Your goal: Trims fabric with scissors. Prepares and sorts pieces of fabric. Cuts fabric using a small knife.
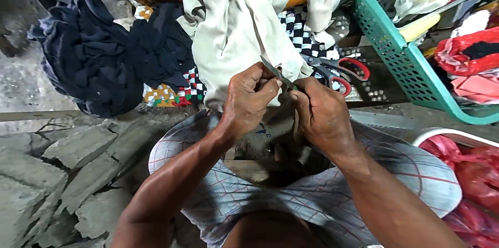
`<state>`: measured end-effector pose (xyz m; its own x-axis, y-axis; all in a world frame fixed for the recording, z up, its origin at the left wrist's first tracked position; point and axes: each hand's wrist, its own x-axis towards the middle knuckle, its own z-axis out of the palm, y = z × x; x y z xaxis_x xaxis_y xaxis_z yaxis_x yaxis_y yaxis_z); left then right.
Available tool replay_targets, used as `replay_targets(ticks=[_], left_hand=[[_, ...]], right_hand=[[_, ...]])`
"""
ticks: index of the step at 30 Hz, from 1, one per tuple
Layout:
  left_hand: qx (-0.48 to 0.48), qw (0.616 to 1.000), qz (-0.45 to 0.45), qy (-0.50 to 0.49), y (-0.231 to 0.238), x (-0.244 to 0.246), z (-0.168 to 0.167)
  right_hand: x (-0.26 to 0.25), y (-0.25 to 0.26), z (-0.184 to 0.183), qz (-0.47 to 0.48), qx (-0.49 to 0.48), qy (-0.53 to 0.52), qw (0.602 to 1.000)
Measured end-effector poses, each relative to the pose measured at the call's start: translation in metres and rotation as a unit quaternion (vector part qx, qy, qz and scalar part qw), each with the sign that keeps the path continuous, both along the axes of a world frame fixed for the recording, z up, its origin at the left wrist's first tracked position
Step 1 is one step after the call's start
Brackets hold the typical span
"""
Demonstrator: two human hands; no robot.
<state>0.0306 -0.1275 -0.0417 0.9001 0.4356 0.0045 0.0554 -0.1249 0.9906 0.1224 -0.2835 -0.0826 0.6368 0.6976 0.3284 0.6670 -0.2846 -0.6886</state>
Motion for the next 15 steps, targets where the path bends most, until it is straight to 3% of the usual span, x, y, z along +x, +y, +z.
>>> replay_targets(ticks=[15], left_hand=[[0.071,0.997,0.018,-0.025,-0.0079,0.0002,-0.0044]], right_hand=[[-0.0069,0.0053,0.0008,-0.018,-0.012,0.026,0.999]])
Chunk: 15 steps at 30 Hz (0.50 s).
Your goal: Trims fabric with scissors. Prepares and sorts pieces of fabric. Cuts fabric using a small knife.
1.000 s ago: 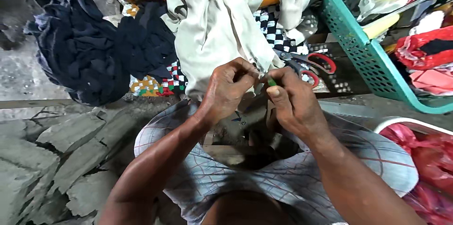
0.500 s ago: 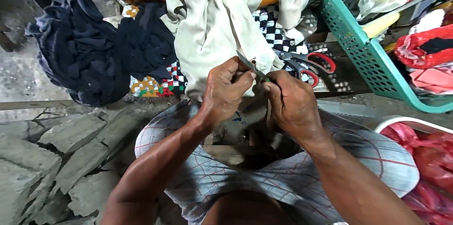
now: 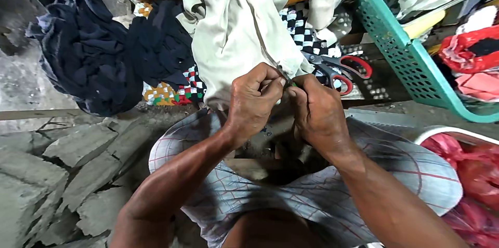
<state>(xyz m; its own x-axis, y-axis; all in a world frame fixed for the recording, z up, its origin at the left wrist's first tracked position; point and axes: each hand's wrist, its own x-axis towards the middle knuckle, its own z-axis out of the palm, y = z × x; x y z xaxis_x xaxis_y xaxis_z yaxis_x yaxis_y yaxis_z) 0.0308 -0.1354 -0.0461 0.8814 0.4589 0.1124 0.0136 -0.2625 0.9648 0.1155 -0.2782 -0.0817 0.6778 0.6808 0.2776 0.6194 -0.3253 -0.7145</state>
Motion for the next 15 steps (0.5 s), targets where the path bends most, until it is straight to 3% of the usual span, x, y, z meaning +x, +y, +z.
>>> replay_targets(ticks=[12,15], left_hand=[[0.052,0.999,-0.002,0.001,0.0015,0.0007,0.0028],[0.039,0.999,-0.022,0.002,0.0021,0.0028,-0.0003]], right_hand=[[0.0008,-0.0021,-0.0016,0.002,0.0,0.037,0.999],[0.0056,-0.0041,-0.0038,0.028,0.017,0.106,0.994]])
